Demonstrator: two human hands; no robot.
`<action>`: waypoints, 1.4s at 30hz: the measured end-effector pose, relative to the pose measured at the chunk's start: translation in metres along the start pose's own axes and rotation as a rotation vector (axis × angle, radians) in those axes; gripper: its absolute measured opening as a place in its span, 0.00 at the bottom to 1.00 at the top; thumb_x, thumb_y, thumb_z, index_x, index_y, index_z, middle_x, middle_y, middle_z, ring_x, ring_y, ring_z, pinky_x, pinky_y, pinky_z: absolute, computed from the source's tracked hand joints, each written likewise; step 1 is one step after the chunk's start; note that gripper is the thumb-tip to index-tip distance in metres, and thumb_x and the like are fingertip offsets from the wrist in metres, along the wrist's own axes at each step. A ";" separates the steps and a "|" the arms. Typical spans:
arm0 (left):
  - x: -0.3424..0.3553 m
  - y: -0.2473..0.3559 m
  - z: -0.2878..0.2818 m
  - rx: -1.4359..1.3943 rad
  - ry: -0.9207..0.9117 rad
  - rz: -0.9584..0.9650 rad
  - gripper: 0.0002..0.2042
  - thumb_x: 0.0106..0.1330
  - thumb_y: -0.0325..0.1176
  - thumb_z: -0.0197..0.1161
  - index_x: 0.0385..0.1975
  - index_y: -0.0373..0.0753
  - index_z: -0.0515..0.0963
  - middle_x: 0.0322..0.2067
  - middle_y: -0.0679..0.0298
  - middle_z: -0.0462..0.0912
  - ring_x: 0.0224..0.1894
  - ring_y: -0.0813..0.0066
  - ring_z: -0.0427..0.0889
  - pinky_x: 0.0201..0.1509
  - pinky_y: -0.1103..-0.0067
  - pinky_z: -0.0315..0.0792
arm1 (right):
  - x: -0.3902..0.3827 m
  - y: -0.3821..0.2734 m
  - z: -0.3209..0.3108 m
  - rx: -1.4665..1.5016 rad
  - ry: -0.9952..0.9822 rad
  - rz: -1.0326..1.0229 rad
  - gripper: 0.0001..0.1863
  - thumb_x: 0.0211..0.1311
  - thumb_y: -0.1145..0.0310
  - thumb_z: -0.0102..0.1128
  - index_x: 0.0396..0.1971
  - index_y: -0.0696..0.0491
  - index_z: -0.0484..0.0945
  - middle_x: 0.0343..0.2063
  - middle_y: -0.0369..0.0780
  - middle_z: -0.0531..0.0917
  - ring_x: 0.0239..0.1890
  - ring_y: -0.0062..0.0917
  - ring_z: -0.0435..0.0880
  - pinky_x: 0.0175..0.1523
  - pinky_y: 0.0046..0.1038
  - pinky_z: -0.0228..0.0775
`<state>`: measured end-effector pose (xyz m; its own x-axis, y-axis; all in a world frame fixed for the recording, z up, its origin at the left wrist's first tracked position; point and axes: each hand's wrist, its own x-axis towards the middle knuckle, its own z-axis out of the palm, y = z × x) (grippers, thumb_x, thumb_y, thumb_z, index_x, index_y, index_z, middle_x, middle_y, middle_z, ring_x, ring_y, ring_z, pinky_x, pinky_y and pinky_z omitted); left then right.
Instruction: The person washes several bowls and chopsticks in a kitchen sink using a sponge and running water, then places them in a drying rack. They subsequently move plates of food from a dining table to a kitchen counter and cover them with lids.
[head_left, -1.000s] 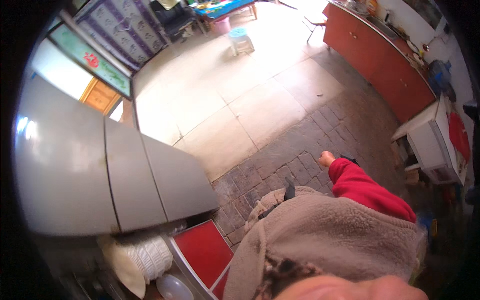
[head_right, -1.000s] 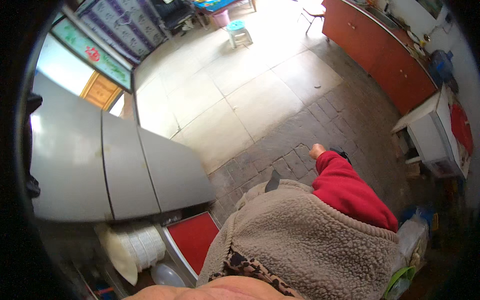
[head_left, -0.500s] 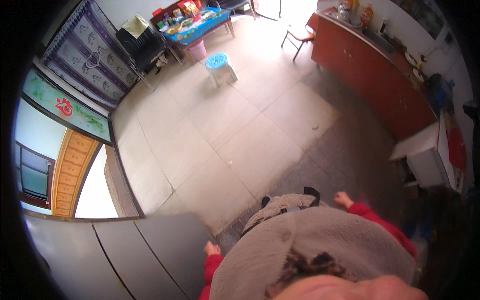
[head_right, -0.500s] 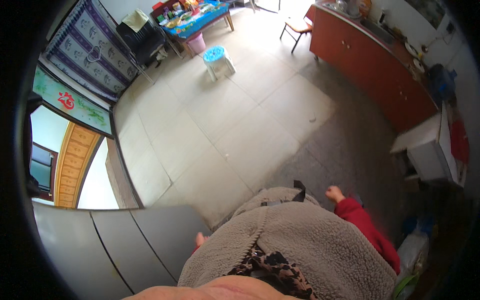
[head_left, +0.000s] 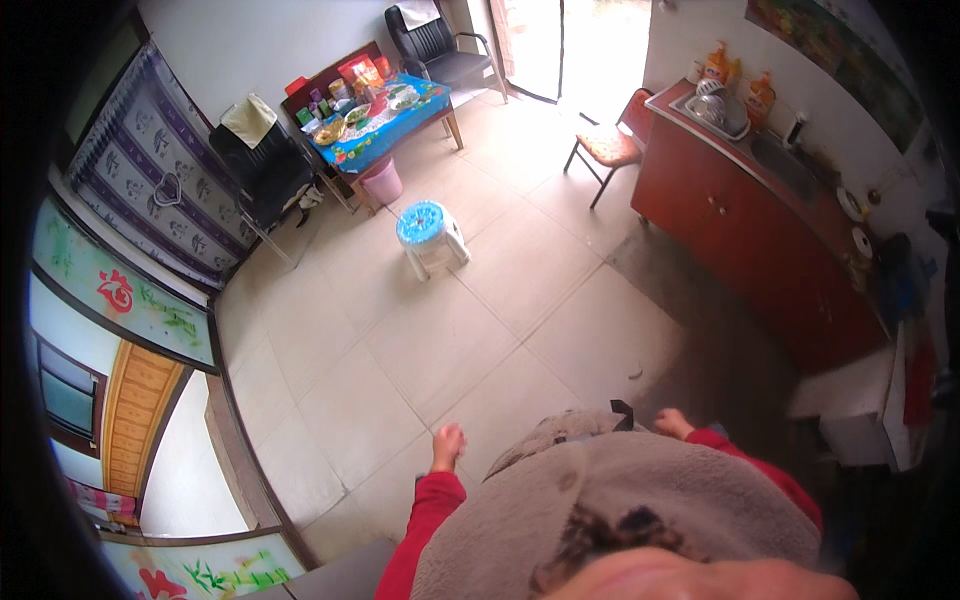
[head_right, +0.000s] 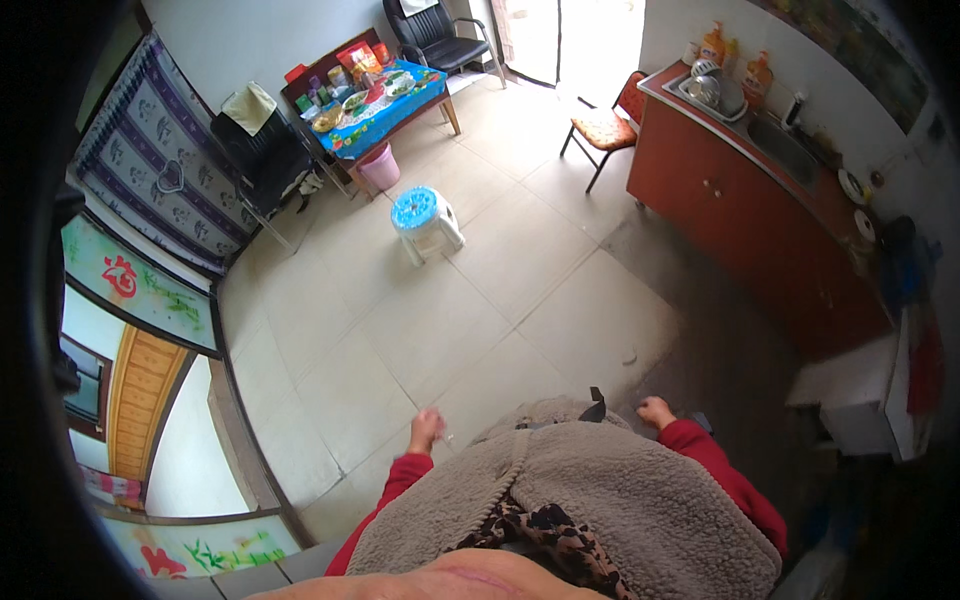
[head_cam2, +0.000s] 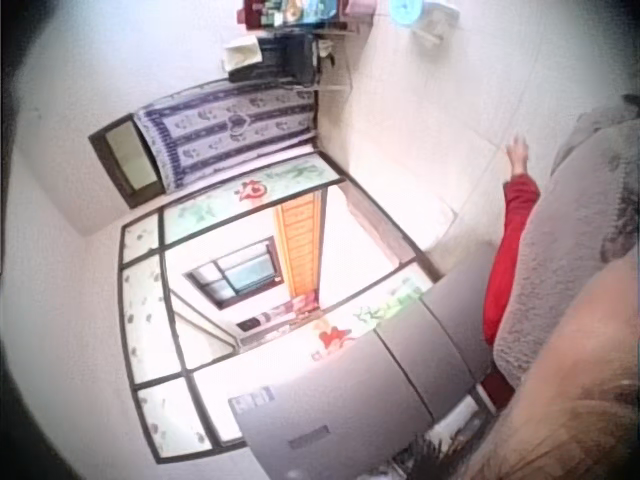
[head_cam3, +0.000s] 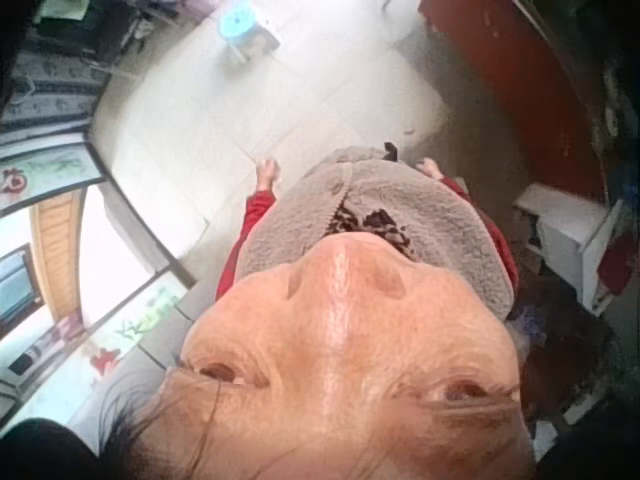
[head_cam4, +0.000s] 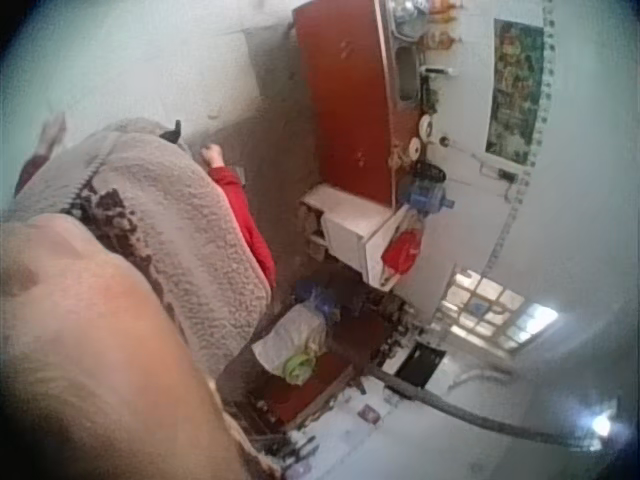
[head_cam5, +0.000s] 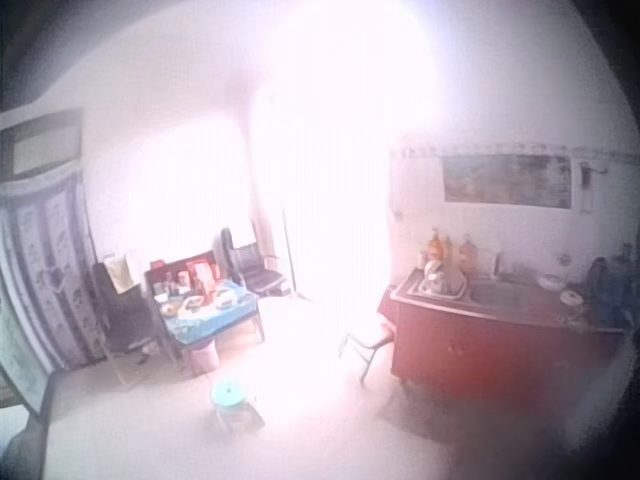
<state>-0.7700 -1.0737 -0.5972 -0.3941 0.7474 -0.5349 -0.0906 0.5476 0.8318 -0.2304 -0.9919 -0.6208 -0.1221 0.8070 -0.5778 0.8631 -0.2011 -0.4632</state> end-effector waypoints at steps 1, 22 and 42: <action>0.001 -0.016 -0.004 0.017 0.006 -0.054 0.08 0.55 0.34 0.51 0.22 0.36 0.71 0.12 0.64 0.71 0.10 0.77 0.67 0.10 0.79 0.60 | 0.037 -0.025 -0.021 -0.063 0.075 -0.079 0.16 0.42 0.64 0.53 0.30 0.58 0.78 0.28 0.47 0.79 0.31 0.35 0.78 0.37 0.32 0.69; 0.419 0.291 0.078 -0.190 0.227 -0.141 0.09 0.56 0.34 0.51 0.34 0.38 0.71 0.22 0.66 0.73 0.24 0.78 0.74 0.19 0.82 0.65 | 0.473 -0.269 -0.272 0.046 -0.106 -0.049 0.17 0.44 0.70 0.52 0.37 0.60 0.76 0.23 0.47 0.80 0.22 0.29 0.80 0.30 0.28 0.72; 0.542 0.255 0.118 0.677 0.155 -0.576 0.10 0.52 0.36 0.55 0.20 0.35 0.69 0.19 0.59 0.73 0.24 0.69 0.74 0.26 0.78 0.68 | 0.996 -0.597 -0.362 -0.437 -0.443 -0.533 0.16 0.50 0.71 0.49 0.40 0.56 0.74 0.21 0.40 0.80 0.22 0.21 0.80 0.27 0.23 0.73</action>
<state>-0.8991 -0.4843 -0.6925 -0.5773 0.2561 -0.7753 0.2265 0.9625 0.1494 -0.6900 0.1332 -0.6768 -0.6732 0.4208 -0.6080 0.7365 0.4556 -0.5001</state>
